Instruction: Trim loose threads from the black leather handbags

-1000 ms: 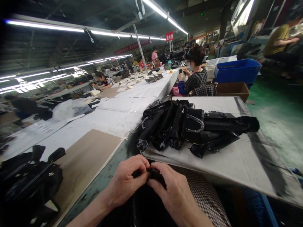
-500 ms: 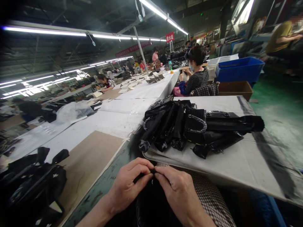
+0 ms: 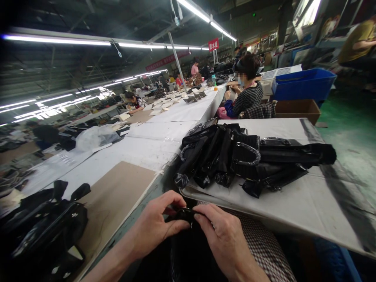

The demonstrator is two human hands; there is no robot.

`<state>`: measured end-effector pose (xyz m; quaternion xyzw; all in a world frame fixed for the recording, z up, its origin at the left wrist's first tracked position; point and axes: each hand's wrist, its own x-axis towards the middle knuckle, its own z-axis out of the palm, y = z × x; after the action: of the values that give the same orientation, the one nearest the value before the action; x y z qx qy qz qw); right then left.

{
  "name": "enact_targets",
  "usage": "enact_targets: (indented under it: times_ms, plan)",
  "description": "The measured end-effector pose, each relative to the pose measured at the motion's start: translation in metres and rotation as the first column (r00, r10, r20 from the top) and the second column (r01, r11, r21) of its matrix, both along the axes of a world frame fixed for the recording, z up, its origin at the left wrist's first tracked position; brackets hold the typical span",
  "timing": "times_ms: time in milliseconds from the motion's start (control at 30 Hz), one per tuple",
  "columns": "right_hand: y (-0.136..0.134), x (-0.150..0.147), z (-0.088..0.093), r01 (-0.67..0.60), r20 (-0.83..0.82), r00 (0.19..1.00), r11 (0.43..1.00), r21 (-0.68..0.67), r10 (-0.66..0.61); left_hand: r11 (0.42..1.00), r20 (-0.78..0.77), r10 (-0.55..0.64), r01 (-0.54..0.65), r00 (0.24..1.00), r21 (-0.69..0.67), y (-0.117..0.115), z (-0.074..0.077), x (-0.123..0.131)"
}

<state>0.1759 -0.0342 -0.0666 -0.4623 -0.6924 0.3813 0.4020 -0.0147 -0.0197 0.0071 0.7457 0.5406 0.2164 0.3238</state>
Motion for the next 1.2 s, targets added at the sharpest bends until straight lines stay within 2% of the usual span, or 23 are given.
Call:
enact_targets:
  times_ms: [100,333,600,867,933,1100,1200]
  plan:
    - [0.001,-0.001,-0.001,0.017,-0.022,1.0,0.999,-0.028,-0.017,0.999,0.012,0.006,-0.005,1.0,-0.045,0.0,0.003,-0.003]
    - [0.008,0.004,-0.005,-0.022,-0.067,0.998,0.996,-0.084,0.017,0.995,0.117,0.005,0.006,0.993,-0.096,0.009,-0.007,-0.008]
    - [0.013,0.003,-0.004,-0.049,-0.109,0.993,0.99,-0.132,0.034,0.978,0.193,0.044,-0.002,0.98,-0.21,0.016,-0.007,-0.01]
    - [0.015,0.003,-0.002,-0.054,-0.129,0.991,0.99,-0.132,0.036,0.991,0.183,0.009,0.016,0.983,-0.13,0.018,-0.015,-0.013]
    - [0.016,0.004,0.001,-0.064,-0.149,0.988,0.984,-0.165,0.04,0.994,0.187,-0.008,0.028,0.982,-0.102,0.018,-0.018,-0.012]
    - [0.019,0.009,0.005,-0.094,-0.214,0.977,0.935,-0.342,0.02,0.994,0.238,-0.029,0.054,0.971,-0.099,0.019,-0.024,-0.01]
    - [0.02,0.01,0.003,-0.1,-0.176,0.983,0.948,-0.302,0.048,0.994,0.216,-0.021,0.044,0.976,-0.102,0.021,-0.021,-0.006]
